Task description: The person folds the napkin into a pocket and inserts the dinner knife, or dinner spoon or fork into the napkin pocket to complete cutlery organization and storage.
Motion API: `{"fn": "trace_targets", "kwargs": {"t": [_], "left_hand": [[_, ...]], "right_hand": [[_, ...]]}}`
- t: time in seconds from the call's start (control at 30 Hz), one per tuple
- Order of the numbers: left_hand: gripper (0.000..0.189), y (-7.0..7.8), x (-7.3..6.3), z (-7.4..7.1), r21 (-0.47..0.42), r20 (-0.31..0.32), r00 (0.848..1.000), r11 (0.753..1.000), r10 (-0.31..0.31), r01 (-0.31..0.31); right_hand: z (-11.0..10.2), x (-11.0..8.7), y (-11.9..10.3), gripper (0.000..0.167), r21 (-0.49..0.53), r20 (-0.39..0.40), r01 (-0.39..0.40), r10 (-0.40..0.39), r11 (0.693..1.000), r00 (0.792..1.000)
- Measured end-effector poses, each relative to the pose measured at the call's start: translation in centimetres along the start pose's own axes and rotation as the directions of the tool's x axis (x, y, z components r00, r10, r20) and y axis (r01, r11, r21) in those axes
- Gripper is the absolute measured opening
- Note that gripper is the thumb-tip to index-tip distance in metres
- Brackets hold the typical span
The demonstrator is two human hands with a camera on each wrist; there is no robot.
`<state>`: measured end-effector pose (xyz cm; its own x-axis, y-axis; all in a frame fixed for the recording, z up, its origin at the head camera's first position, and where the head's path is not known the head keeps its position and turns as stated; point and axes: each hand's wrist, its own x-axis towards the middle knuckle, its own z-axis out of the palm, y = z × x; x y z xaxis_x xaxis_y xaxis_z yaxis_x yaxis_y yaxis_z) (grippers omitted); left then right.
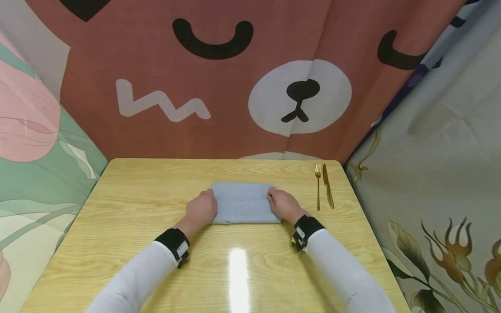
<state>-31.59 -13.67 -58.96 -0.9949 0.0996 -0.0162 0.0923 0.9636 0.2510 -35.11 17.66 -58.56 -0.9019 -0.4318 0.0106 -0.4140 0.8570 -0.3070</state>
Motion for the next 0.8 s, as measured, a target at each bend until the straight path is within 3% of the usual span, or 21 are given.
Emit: {"fn": "trace_targets", "kwargs": {"t": [0.23, 0.43, 0.8], "left_hand": [[0.026, 0.8, 0.8, -0.1, 0.056, 0.040, 0.997, 0.996, -0.073, 0.071], [0.024, 1.2, 0.7, -0.2, 0.098, 0.043, 0.997, 0.994, -0.057, 0.053], [0.027, 1.1, 1.1, 0.7, 0.168, 0.083, 0.994, 0.984, -0.065, 0.050]], "right_hand": [[-0.2, 1.0, 0.5, 0.016, 0.006, -0.004, -0.006, 0.006, 1.000, 1.000], [-0.2, 0.8, 0.4, 0.016, -0.002, 0.016, 0.003, -0.003, 1.000, 1.000], [0.3, 1.0, 0.9, 0.017, -0.138, 0.032, 0.041, -0.037, 0.990, 0.999]]}}
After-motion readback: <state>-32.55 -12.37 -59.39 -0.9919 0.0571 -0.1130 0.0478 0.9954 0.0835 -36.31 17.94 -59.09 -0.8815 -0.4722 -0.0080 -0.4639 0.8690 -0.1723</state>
